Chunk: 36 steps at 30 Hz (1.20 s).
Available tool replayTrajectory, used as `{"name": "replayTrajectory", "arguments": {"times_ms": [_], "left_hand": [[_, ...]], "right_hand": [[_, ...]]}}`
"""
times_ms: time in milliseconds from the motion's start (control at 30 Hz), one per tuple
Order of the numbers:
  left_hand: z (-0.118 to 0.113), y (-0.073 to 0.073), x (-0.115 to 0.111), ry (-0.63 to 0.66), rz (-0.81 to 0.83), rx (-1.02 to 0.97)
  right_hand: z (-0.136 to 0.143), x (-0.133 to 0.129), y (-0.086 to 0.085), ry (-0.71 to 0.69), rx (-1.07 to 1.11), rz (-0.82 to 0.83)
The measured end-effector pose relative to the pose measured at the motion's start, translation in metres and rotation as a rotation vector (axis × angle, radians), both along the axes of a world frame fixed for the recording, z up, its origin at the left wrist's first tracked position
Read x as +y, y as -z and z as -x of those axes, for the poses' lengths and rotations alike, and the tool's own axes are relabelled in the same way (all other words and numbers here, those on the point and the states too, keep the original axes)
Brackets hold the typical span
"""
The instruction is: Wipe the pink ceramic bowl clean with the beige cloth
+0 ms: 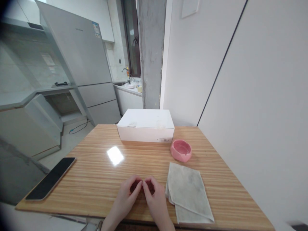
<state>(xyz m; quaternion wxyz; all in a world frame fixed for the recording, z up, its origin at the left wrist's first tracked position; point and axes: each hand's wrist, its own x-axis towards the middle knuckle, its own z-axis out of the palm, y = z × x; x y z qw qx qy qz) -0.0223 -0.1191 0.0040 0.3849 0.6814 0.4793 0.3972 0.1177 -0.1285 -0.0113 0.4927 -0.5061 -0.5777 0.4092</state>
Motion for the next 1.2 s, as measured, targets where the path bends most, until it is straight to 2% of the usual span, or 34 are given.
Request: {"name": "replayTrajectory", "arguments": {"times_ms": [1100, 1200], "left_hand": [[-0.0002, -0.0007, -0.0005, 0.005, -0.004, 0.008], [-0.0005, -0.0007, -0.0006, -0.003, -0.004, -0.003]], "right_hand": [[0.0017, -0.0005, -0.0003, 0.007, 0.001, 0.01], [0.0022, -0.0032, -0.0049, 0.026, 0.005, 0.011]]}}
